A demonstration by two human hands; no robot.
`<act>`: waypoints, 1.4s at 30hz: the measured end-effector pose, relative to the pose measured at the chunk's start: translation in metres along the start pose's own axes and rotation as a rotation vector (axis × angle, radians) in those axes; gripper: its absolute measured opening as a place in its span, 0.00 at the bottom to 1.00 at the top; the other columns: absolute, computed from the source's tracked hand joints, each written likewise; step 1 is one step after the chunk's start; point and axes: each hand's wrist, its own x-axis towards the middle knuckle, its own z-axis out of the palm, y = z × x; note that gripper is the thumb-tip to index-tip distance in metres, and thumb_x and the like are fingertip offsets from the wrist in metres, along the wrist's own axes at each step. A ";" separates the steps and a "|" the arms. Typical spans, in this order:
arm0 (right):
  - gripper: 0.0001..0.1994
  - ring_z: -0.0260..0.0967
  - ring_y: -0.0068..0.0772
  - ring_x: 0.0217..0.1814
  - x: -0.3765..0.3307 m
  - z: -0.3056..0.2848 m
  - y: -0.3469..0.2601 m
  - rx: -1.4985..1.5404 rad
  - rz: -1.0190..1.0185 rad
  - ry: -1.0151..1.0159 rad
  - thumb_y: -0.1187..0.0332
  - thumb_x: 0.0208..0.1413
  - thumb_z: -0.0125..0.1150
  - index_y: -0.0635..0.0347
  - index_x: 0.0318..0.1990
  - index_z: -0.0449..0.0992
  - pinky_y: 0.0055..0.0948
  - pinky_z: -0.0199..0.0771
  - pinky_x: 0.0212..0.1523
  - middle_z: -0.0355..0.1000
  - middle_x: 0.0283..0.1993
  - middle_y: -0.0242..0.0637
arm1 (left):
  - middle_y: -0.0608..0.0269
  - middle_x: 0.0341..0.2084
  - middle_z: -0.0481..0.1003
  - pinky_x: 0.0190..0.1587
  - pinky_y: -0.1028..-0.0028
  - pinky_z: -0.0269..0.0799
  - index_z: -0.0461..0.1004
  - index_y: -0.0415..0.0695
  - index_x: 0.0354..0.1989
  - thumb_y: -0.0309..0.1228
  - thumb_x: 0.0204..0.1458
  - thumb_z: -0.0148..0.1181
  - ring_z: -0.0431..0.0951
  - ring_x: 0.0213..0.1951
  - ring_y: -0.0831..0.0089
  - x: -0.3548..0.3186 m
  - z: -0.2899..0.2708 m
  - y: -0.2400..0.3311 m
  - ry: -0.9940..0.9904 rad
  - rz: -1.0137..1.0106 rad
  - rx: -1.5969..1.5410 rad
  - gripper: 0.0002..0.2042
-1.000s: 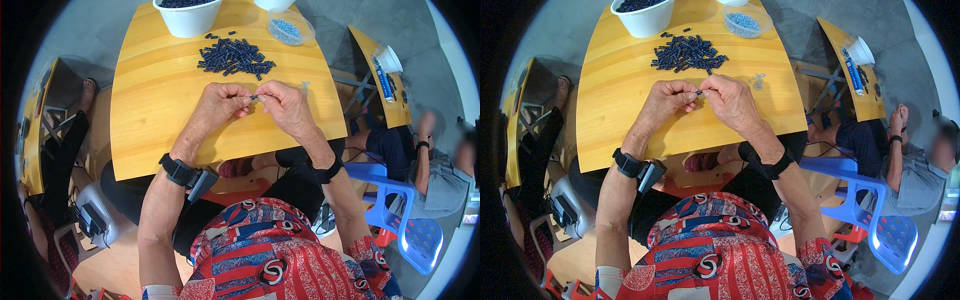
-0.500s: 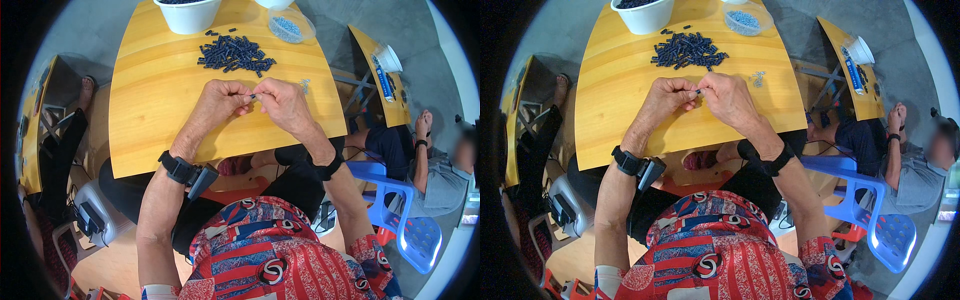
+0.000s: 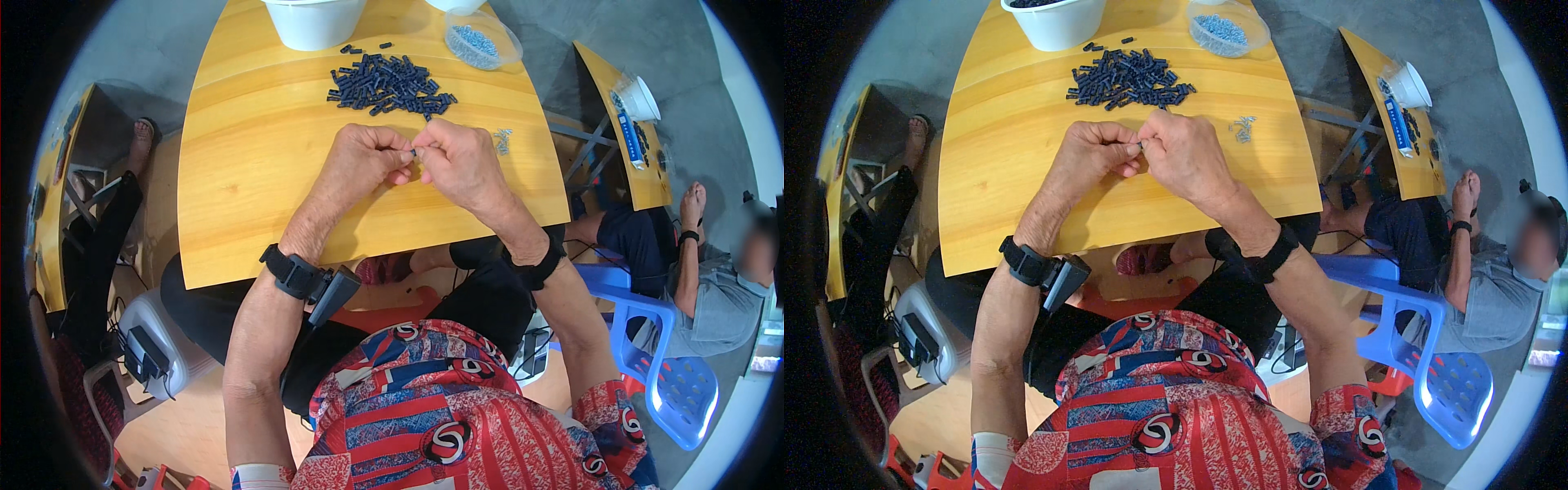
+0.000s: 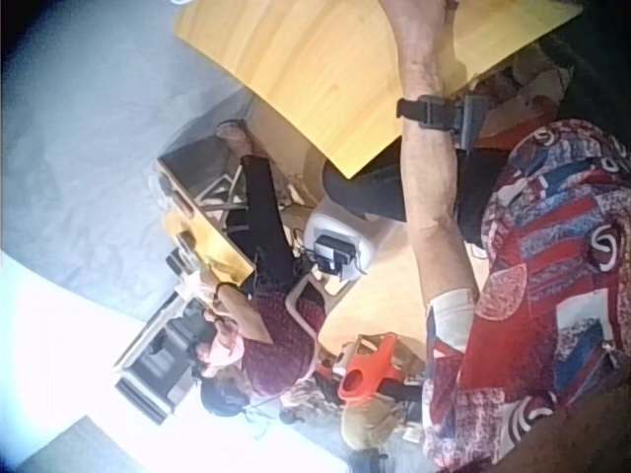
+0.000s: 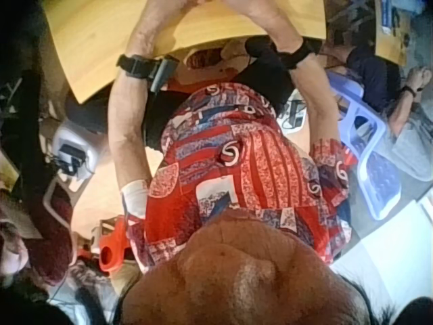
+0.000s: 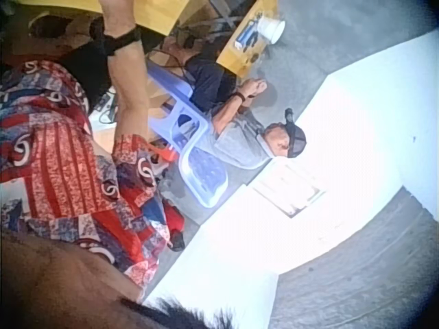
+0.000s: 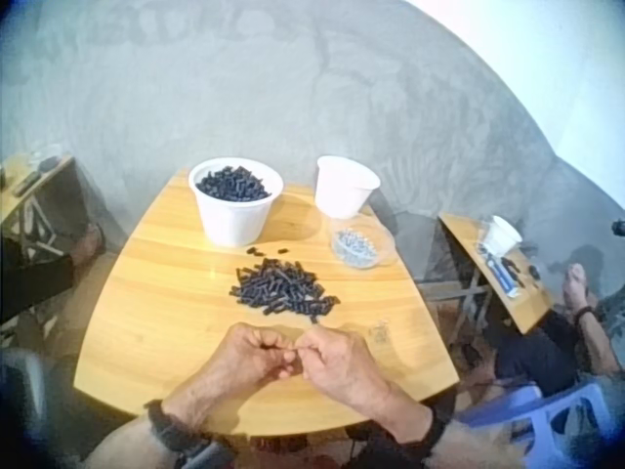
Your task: The recorder sits at a table and assembles small black rubber components with tiny metal clips.
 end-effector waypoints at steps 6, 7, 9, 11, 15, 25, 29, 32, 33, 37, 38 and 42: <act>0.07 0.73 0.30 0.21 -0.001 0.000 -0.006 0.350 0.290 -0.090 0.70 0.54 0.57 0.66 0.34 0.75 0.28 0.72 0.23 0.74 0.23 0.41 | 0.63 0.26 0.78 0.32 0.81 0.75 0.78 0.35 0.35 0.24 0.55 0.58 0.77 0.26 0.80 -0.002 -0.001 0.002 0.011 -0.012 -0.020 0.05; 0.07 0.73 0.30 0.21 -0.003 -0.002 -0.008 0.351 0.289 -0.089 0.70 0.54 0.57 0.66 0.34 0.75 0.28 0.72 0.23 0.74 0.23 0.41 | 0.63 0.26 0.78 0.32 0.81 0.75 0.78 0.35 0.35 0.24 0.55 0.58 0.76 0.26 0.80 -0.003 0.000 0.003 0.010 -0.010 -0.024 0.06; 0.11 0.72 0.20 0.22 -0.005 -0.009 -0.009 0.286 0.257 -0.124 0.66 0.59 0.55 0.66 0.40 0.75 0.22 0.71 0.21 0.74 0.24 0.37 | 0.63 0.26 0.78 0.32 0.81 0.75 0.78 0.35 0.35 0.24 0.55 0.58 0.76 0.26 0.80 -0.005 0.002 0.005 0.006 0.000 -0.035 0.06; 0.11 0.71 0.20 0.22 -0.006 -0.012 -0.003 0.372 0.314 -0.105 0.65 0.60 0.55 0.65 0.41 0.75 0.21 0.70 0.20 0.73 0.24 0.35 | 0.63 0.25 0.78 0.32 0.81 0.74 0.78 0.35 0.35 0.25 0.55 0.58 0.76 0.26 0.80 -0.005 0.003 0.004 -0.002 0.008 -0.048 0.06; 0.12 0.67 0.15 0.20 -0.005 -0.010 0.007 0.540 0.427 -0.137 0.64 0.61 0.54 0.63 0.43 0.76 0.16 0.66 0.19 0.71 0.25 0.29 | 0.65 0.26 0.78 0.32 0.81 0.74 0.78 0.36 0.36 0.26 0.55 0.59 0.75 0.26 0.81 -0.005 -0.002 0.001 -0.003 0.007 -0.036 0.06; 0.11 0.58 0.12 0.17 -0.007 0.000 0.013 1.017 0.601 -0.210 0.65 0.61 0.56 0.65 0.42 0.74 0.13 0.55 0.15 0.67 0.24 0.26 | 0.64 0.27 0.79 0.33 0.81 0.74 0.79 0.37 0.38 0.27 0.56 0.58 0.76 0.27 0.81 -0.006 -0.003 0.002 -0.034 -0.014 -0.068 0.07; 0.12 0.57 0.12 0.17 -0.005 0.003 0.009 1.001 0.607 -0.194 0.65 0.61 0.56 0.66 0.44 0.73 0.13 0.55 0.15 0.67 0.24 0.27 | 0.63 0.27 0.79 0.33 0.81 0.74 0.79 0.36 0.38 0.26 0.55 0.58 0.76 0.27 0.80 -0.005 -0.006 0.001 -0.042 0.008 -0.061 0.07; 0.12 0.58 0.12 0.17 -0.005 0.006 0.007 0.979 0.610 -0.200 0.65 0.61 0.56 0.66 0.44 0.73 0.13 0.55 0.15 0.67 0.24 0.27 | 0.62 0.27 0.79 0.33 0.81 0.74 0.79 0.36 0.37 0.25 0.55 0.58 0.77 0.27 0.80 -0.005 -0.004 0.001 -0.021 0.000 -0.094 0.06; 0.13 0.58 0.12 0.17 -0.003 0.006 0.006 0.960 0.609 -0.208 0.65 0.61 0.56 0.67 0.45 0.73 0.13 0.55 0.15 0.68 0.24 0.27 | 0.62 0.27 0.79 0.33 0.81 0.74 0.78 0.35 0.36 0.25 0.55 0.58 0.77 0.27 0.79 -0.005 -0.004 0.002 -0.011 -0.009 -0.090 0.06; 0.13 0.59 0.12 0.18 0.001 0.003 0.013 1.051 0.608 -0.269 0.65 0.61 0.55 0.67 0.46 0.73 0.13 0.56 0.16 0.67 0.24 0.27 | 0.63 0.27 0.79 0.34 0.81 0.74 0.78 0.35 0.35 0.25 0.55 0.58 0.77 0.29 0.79 -0.004 -0.005 0.003 -0.007 -0.021 -0.101 0.06; 0.13 0.59 0.13 0.18 0.001 0.003 0.013 1.064 0.604 -0.258 0.64 0.62 0.55 0.67 0.46 0.73 0.13 0.57 0.16 0.67 0.24 0.27 | 0.63 0.27 0.79 0.34 0.81 0.74 0.78 0.35 0.35 0.25 0.55 0.58 0.77 0.29 0.79 -0.004 -0.005 0.003 -0.006 -0.018 -0.095 0.06; 0.14 0.61 0.14 0.20 -0.005 0.004 0.014 1.075 0.599 -0.181 0.63 0.62 0.54 0.66 0.47 0.72 0.14 0.58 0.18 0.67 0.24 0.27 | 0.61 0.29 0.80 0.35 0.81 0.75 0.79 0.36 0.37 0.26 0.55 0.58 0.78 0.29 0.78 -0.006 0.000 0.010 -0.008 0.000 -0.141 0.07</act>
